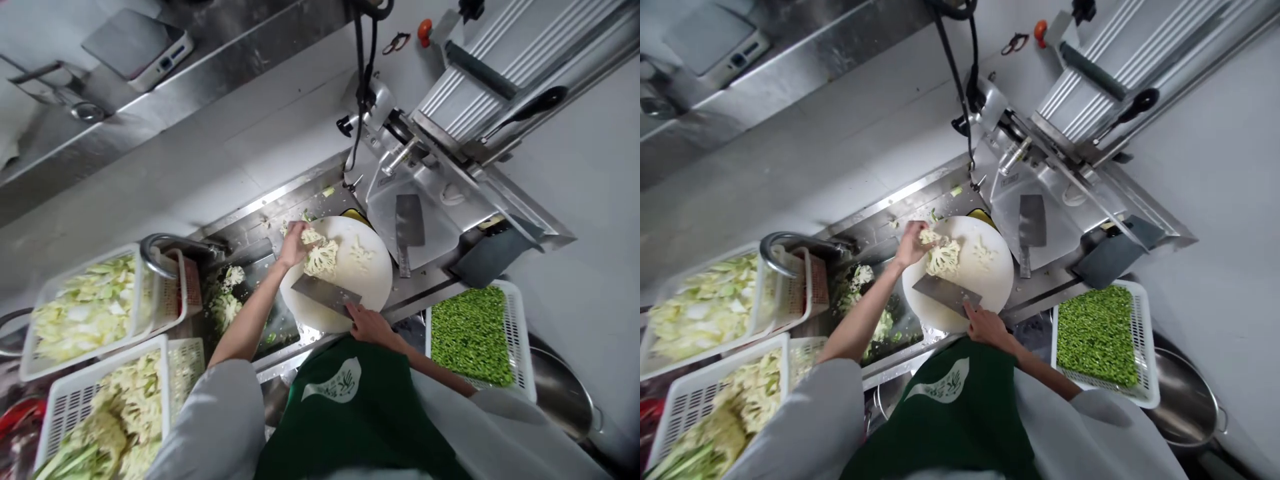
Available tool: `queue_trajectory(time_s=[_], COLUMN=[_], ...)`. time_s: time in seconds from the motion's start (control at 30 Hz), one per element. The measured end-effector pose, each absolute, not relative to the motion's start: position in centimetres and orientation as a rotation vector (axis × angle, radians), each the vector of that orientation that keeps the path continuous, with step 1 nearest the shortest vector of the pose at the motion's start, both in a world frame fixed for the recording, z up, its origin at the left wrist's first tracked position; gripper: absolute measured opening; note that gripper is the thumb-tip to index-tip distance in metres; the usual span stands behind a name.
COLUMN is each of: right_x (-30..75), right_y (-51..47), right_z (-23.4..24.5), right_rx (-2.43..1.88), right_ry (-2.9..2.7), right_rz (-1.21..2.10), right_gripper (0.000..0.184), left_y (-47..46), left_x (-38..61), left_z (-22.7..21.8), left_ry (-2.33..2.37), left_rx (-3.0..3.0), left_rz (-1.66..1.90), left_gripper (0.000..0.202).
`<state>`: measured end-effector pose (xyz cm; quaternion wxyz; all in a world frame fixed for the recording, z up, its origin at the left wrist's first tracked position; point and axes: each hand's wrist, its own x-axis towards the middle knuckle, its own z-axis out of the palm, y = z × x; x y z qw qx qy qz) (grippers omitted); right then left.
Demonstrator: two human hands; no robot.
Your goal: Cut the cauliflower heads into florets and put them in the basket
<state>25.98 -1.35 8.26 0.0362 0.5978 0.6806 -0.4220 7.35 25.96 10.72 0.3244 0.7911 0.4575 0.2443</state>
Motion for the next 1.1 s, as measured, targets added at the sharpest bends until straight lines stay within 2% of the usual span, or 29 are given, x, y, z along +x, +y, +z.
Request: queue_trajectory(time_s=[0.1,0.2,0.27,0.37,0.5,0.73,1.1], right_x=[26.8,27.7,28.1,28.3,28.6,27.9,25.5], right_y=[-0.4,1.2,2.3,3.0,2.4,-1.0,-0.7], right_z=[8.8,9.2,9.2,9.1,9.1,9.7,8.8], right_rx=[1.827,1.820,1.799,1.804,1.802,1.822,1.778], right_ry=[2.085,2.053,2.048,2.017,1.966,1.984,2.022], right_rz=[-1.330,-1.284,-1.183,-1.016,-0.907,-0.733,-0.734], right_gripper=[0.050,0.037,0.032,0.027,0.031,0.036,0.033], left_y=[23.9,20.2,16.8,11.4,6.6,5.5,7.9], left_x=[1.6,-3.1,-4.3,-2.7,0.6,-0.2,0.0], left_z=[11.2,10.2,8.3,4.4,0.6,-0.4,-0.9], left_ry=[1.391,1.509,1.610,1.707,1.746,1.666,1.644], left_rx=[1.554,1.237,1.237,1.345,1.567,1.650,1.657], left_rz=[1.025,1.236,1.278,1.159,0.992,1.268,1.361], left_gripper=[0.057,0.062,0.067,0.072,0.053,0.027,0.023])
